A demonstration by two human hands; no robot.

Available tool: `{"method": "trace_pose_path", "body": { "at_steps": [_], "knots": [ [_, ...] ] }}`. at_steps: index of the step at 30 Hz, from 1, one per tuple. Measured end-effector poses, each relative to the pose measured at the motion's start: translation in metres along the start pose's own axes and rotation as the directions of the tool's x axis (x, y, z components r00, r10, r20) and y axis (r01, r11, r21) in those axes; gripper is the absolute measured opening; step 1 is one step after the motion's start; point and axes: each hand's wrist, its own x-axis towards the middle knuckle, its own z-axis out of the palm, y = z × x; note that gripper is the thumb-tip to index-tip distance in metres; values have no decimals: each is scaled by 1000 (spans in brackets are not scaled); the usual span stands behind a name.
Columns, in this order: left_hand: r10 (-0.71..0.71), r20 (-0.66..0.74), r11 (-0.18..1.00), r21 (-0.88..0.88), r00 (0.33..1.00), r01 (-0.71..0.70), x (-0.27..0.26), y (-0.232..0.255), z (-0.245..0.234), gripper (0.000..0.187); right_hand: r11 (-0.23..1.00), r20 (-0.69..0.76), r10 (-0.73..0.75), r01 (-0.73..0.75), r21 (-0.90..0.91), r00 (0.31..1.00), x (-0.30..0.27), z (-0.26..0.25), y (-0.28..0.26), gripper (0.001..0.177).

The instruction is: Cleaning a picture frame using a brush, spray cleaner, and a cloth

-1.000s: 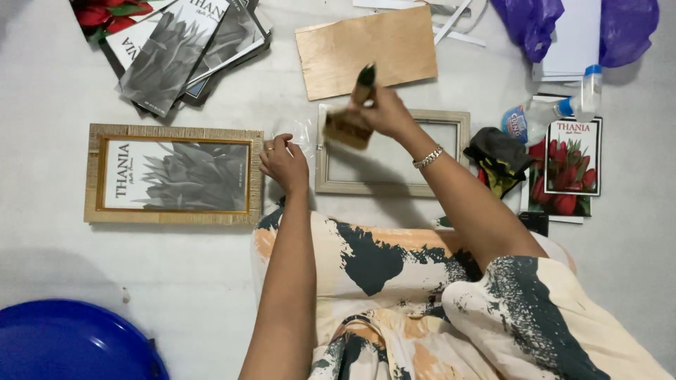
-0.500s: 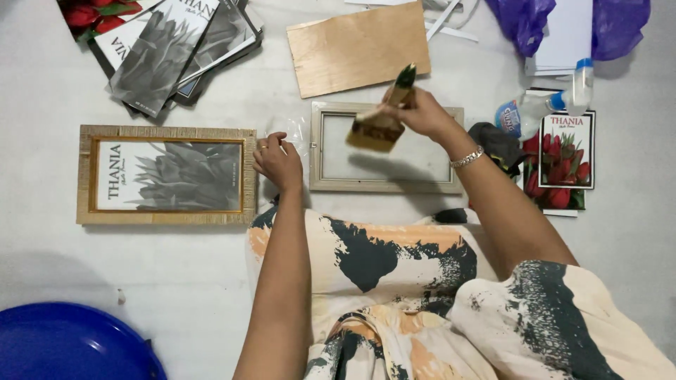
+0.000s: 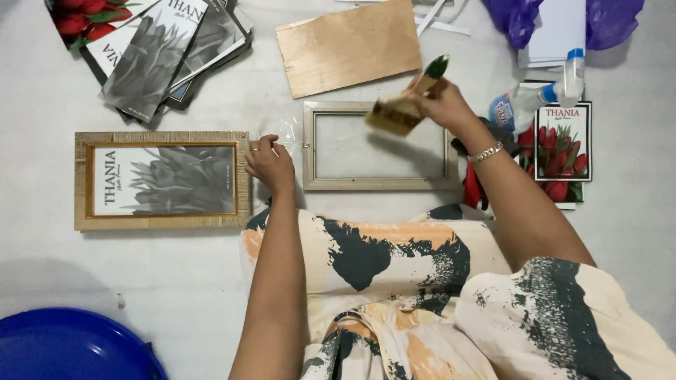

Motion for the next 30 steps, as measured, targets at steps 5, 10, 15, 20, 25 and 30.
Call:
{"method": "trace_pose_path", "body": {
  "at_steps": [5, 10, 15, 20, 25, 30],
  "knots": [
    [-9, 20, 1000, -19, 1000, 9, 0, 2, -2, 15, 956, 330, 170, -74, -284, 929, -15, -8, 13, 28],
    [-7, 14, 1000, 7, 1000, 7, 0, -2, -2, 15, 948, -163, 20, -70, -310, 987, 6, -36, 34, 30],
    [20, -1, 1000, -7, 1000, -20, 0, 0, -3, 17, 993, 62, 115, -115, -13, 991, -19, -46, 3, 24],
    [27, 5, 1000, -3, 1000, -27, 1, -2, -2, 17, 970, 359, 221, -168, -174, 907, -37, -42, 8, 17],
    [42, -23, 999, -3, 999, -42, -1, -8, 5, 17, 958, -185, 145, -185, -220, 972, 5, -59, 73, 49],
    [16, 9, 1000, 3, 1000, -16, 0, -6, 2, 17, 996, 170, 59, -45, -83, 984, -21, -75, 41, 28]
  ]
}}
